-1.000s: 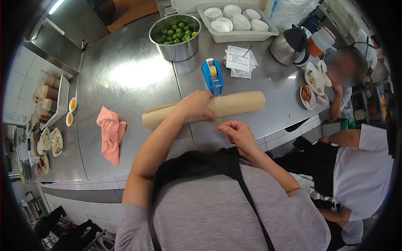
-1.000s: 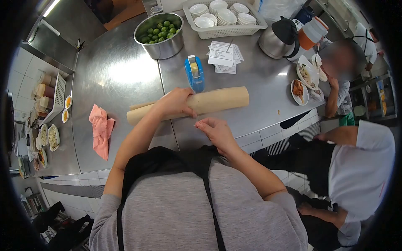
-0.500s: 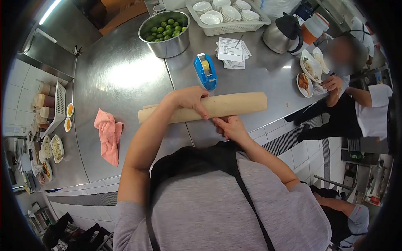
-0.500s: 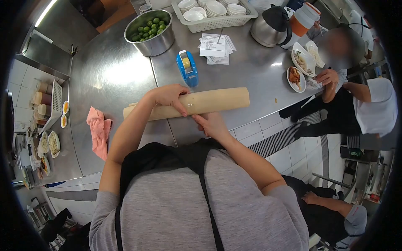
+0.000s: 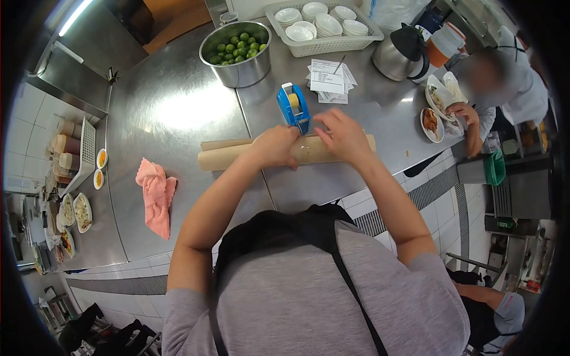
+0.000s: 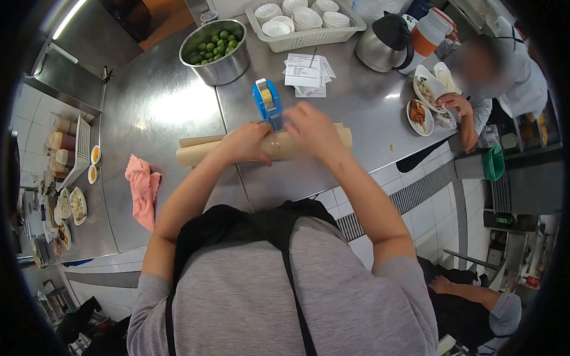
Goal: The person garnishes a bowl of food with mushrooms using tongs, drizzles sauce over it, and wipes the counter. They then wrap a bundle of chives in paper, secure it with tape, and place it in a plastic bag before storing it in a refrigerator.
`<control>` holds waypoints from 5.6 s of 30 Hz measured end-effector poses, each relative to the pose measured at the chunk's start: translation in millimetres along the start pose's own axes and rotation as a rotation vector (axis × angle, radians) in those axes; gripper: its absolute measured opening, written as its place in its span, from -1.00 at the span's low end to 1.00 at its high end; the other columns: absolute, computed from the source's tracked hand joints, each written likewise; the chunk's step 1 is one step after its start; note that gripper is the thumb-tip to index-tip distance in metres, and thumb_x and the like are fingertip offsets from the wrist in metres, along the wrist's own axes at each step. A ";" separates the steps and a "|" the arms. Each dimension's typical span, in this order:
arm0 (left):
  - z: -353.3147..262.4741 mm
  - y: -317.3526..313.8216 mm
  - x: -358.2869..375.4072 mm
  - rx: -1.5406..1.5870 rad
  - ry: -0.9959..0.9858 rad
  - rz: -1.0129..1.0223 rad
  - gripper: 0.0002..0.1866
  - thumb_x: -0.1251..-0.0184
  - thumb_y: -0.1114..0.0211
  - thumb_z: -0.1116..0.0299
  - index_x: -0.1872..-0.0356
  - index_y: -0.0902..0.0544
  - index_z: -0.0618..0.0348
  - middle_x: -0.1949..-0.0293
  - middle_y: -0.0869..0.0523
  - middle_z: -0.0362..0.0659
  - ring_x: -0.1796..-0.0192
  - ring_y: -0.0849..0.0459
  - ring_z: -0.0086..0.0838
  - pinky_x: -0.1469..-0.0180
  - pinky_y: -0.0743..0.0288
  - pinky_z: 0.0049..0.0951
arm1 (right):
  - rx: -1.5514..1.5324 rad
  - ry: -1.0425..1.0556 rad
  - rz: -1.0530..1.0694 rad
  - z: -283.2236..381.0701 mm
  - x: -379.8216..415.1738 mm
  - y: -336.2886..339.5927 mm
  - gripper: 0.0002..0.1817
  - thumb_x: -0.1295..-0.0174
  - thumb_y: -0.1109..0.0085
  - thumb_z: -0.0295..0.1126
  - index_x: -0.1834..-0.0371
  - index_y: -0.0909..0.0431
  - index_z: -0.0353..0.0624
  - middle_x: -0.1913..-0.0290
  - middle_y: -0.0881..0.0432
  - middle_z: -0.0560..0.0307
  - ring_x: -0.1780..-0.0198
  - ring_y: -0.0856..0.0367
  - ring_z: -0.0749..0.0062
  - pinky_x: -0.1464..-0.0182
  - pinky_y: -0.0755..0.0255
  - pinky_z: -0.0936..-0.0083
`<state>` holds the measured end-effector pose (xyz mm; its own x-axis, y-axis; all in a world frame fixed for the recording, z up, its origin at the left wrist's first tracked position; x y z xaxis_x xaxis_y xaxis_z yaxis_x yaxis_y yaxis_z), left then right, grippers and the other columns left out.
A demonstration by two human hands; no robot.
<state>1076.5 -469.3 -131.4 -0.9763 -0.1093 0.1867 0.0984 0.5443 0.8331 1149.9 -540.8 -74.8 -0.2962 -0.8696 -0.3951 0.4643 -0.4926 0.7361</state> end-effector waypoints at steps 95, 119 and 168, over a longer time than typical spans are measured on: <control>13.0 -4.7 55.2 -0.258 0.083 -0.203 -0.45 0.44 -0.44 0.33 0.29 -0.41 0.24 0.27 -0.49 -0.03 0.13 -0.52 -0.16 0.09 -0.43 -0.25 | -0.918 -0.958 0.414 -52.2 -13.1 -109.3 -0.77 -0.11 -0.21 -0.21 0.33 -0.58 -0.15 0.36 -0.62 0.20 0.39 -0.58 0.55 0.28 -0.42 0.57; -8.2 6.2 90.8 -0.634 0.055 -0.600 -0.81 0.08 -0.18 0.39 0.39 -0.42 0.12 0.41 -0.51 -0.19 0.29 -0.52 -0.42 0.17 -0.32 -0.42 | -0.762 -0.785 0.305 -31.4 -10.7 -105.2 -0.87 -0.07 -0.16 -0.36 0.46 -0.55 -0.19 0.51 -0.56 0.25 0.53 -0.48 0.60 0.44 -0.35 0.64; -36.3 46.6 189.1 -0.562 0.002 -0.810 -0.76 0.08 -0.21 0.51 0.32 -0.45 0.03 0.27 -0.58 -0.26 0.20 -0.56 -0.39 0.08 -0.30 -0.34 | 0.527 -0.917 0.729 -105.3 302.2 60.5 -0.78 -0.06 -0.01 -0.33 0.46 -0.60 -0.24 0.48 -0.61 -0.12 0.39 -0.60 0.04 0.29 -0.46 0.18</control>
<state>903.5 -494.9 -38.3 -0.7885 -0.2767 -0.5492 -0.5224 -0.1699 0.8356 1176.4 -837.0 -207.6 -0.6753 -0.4855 0.5553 0.4385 0.3410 0.8315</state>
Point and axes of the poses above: each hand's wrist, its own x-axis away from the middle knuckle, its own y-axis out of the back of the hand, z = x × y, the point moved 9 cm from there along -x, towards the middle knuckle
